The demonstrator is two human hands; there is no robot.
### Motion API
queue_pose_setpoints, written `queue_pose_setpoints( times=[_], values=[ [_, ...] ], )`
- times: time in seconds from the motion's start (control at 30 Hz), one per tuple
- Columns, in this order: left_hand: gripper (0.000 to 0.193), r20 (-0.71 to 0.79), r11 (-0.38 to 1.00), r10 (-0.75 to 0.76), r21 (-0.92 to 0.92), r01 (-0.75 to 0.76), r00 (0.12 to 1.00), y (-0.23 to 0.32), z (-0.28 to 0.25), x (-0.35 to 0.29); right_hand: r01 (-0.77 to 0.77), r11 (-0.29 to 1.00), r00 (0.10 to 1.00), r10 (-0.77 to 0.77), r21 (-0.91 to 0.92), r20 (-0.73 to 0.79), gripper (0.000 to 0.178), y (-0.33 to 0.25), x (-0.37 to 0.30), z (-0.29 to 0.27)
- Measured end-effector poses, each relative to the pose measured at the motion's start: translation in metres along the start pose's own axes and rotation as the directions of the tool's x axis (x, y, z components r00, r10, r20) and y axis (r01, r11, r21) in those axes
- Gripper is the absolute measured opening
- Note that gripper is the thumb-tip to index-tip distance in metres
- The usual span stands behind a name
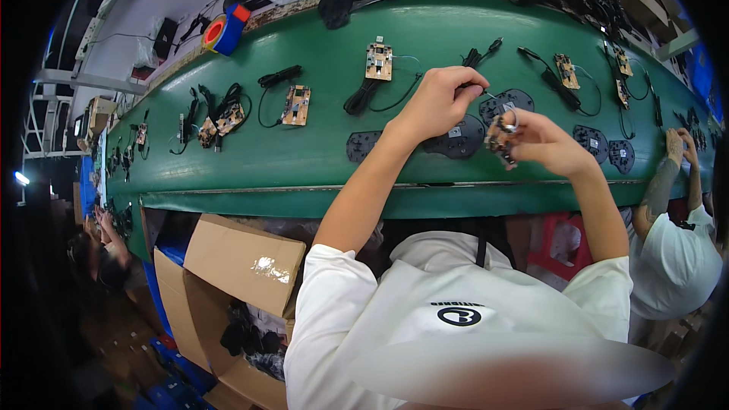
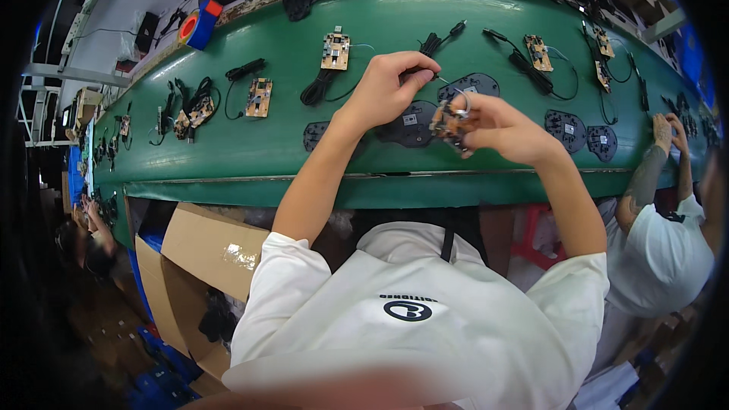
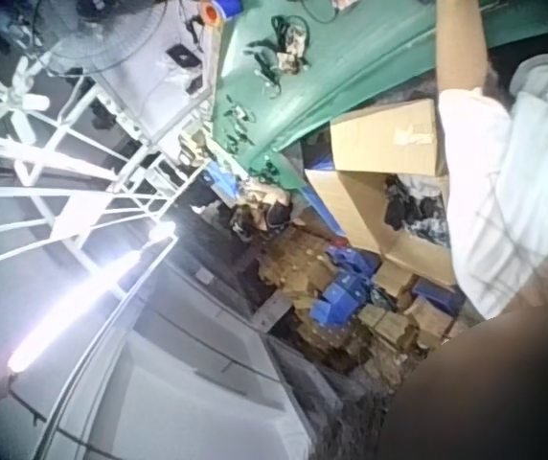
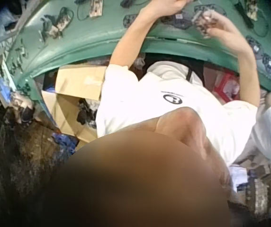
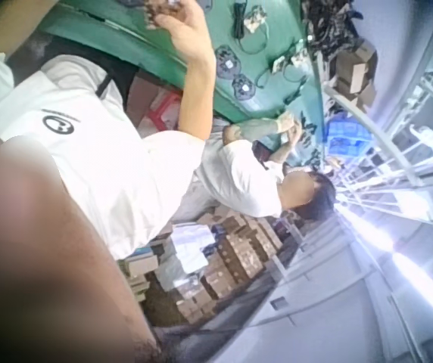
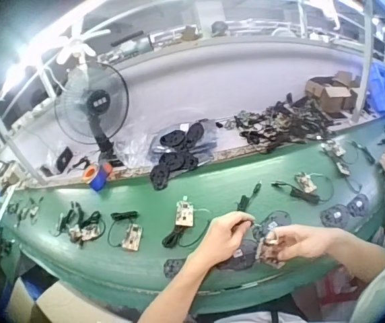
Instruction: Assembling computer mouse shells and circuit boards on an assembly line.
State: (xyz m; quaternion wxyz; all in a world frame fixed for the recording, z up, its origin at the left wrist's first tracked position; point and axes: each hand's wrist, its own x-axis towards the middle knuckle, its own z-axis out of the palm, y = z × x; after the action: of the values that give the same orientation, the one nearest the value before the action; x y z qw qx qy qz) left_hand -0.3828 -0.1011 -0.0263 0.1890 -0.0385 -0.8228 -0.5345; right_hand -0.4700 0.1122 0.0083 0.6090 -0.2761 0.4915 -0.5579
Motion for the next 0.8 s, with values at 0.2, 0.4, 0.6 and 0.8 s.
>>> queue_pose_setpoints(
  times=[0.2,0.4,0.6,0.8],
  values=[
    [0.015,0.016,0.994,-0.074,0.078,0.073,0.997,0.003,0.003,-0.002,0.042,0.987,0.982,-0.070,-0.157,-0.177,0.056,-0.014,-0.014,-0.029],
    [0.014,-0.024,0.990,-0.073,0.116,0.075,0.997,-0.007,0.004,-0.006,0.039,0.670,0.945,-0.267,-0.741,-0.191,0.066,-0.028,0.000,-0.001],
    [0.013,0.035,0.982,-0.078,0.178,0.071,0.996,-0.010,0.001,-0.004,0.211,0.846,0.896,-0.368,-0.489,-0.250,0.025,-0.010,0.017,-0.041],
    [0.016,0.092,0.979,-0.023,0.203,0.004,0.995,-0.006,0.007,-0.011,0.141,0.436,0.810,-0.567,-0.889,-0.149,0.023,0.006,0.027,-0.058]
  ],
)
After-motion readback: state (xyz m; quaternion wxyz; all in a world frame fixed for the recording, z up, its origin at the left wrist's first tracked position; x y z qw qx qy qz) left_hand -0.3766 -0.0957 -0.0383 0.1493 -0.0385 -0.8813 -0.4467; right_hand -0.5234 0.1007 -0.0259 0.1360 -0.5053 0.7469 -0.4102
